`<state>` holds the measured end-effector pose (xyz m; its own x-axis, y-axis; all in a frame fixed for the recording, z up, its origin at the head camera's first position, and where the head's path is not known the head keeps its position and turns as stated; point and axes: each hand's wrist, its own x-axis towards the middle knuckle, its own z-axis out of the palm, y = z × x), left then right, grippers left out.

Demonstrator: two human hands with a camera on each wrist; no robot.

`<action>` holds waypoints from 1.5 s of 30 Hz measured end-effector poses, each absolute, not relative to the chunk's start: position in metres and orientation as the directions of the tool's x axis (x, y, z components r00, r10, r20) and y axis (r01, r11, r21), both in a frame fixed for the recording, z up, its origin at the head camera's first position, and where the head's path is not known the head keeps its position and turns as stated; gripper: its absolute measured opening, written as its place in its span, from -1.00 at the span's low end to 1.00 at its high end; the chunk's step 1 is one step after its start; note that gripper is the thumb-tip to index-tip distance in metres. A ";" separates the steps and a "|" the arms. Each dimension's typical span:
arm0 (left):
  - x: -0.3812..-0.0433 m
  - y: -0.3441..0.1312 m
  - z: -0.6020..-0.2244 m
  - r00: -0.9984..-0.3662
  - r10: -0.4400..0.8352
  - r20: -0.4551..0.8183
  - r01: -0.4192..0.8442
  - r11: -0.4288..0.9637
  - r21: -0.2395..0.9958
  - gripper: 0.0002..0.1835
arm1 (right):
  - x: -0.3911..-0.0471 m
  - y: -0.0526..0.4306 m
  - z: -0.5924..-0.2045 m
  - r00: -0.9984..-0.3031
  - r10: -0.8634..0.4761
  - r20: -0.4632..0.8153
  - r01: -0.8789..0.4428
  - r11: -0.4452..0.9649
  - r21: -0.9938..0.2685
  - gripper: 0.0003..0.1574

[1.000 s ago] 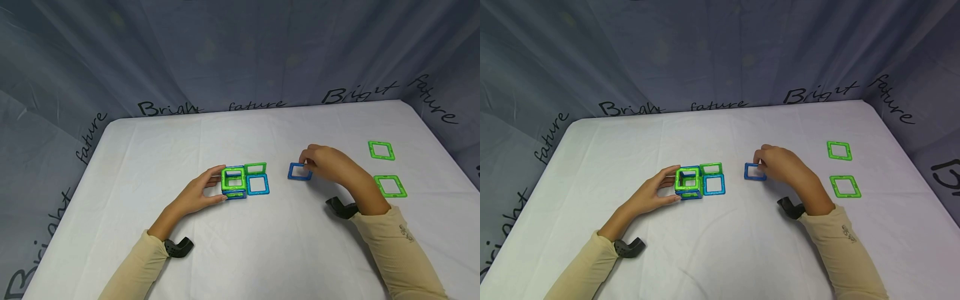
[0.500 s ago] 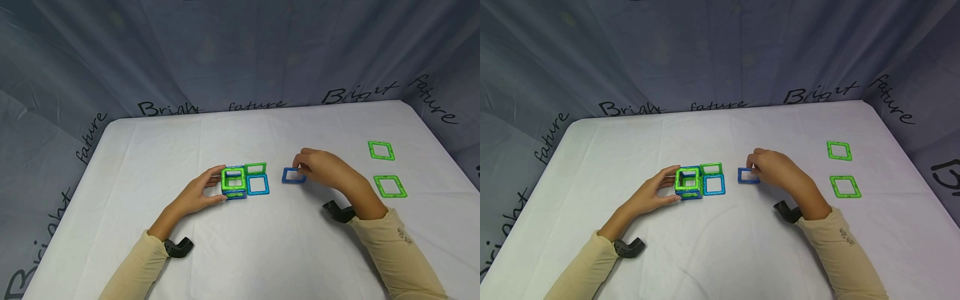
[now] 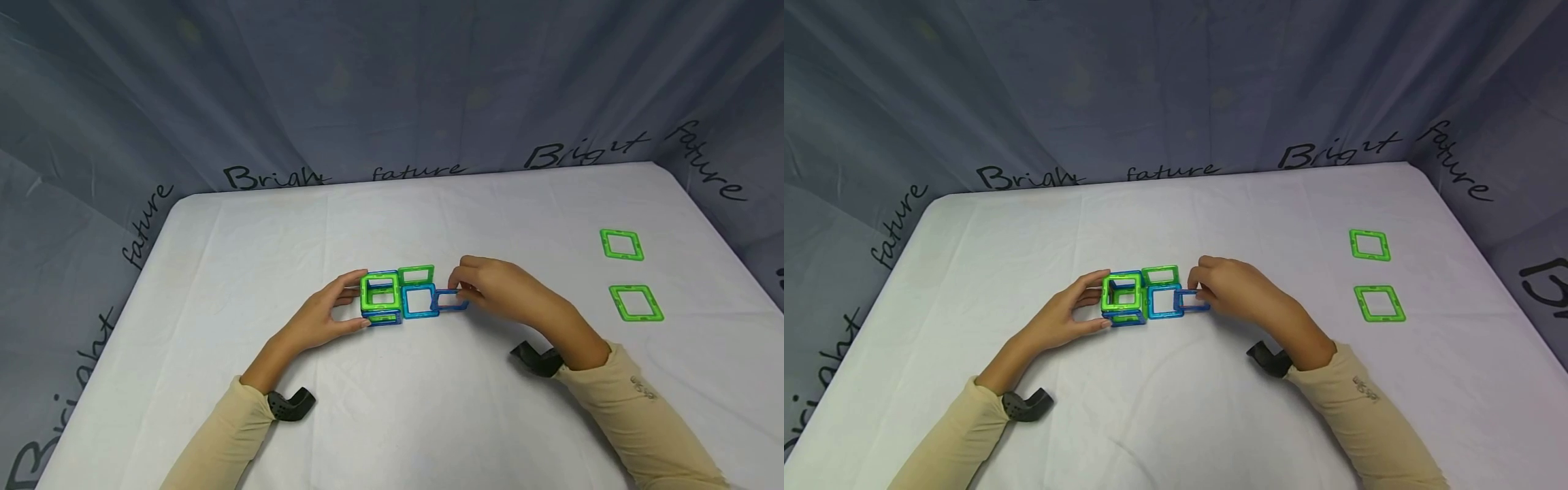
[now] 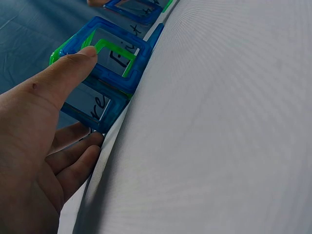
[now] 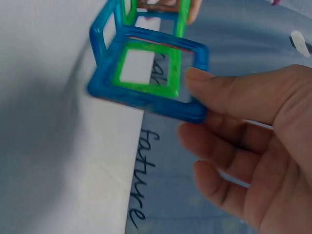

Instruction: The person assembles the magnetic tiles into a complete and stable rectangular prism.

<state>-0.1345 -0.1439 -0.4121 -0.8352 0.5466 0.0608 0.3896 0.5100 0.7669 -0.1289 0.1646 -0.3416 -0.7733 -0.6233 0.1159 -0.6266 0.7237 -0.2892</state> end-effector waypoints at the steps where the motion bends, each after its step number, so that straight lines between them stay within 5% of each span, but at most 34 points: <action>1: -0.135 -0.144 -0.412 -0.834 0.548 0.063 0.392 0.509 0.766 -0.15 | -0.128 0.163 -0.342 -0.764 -0.629 0.140 -0.639 0.712 -0.292 -0.82; 21: -0.136 -0.144 -0.415 -0.831 0.551 0.071 0.400 0.504 0.765 -0.14 | -0.120 0.137 -0.351 -0.673 -0.713 0.198 -0.735 0.614 -0.288 -0.84; 45: -0.136 -0.144 -0.414 -0.836 0.546 0.059 0.385 0.507 0.772 -0.14 | -0.117 0.128 -0.356 -0.665 -0.721 0.192 -0.744 0.619 -0.250 -0.86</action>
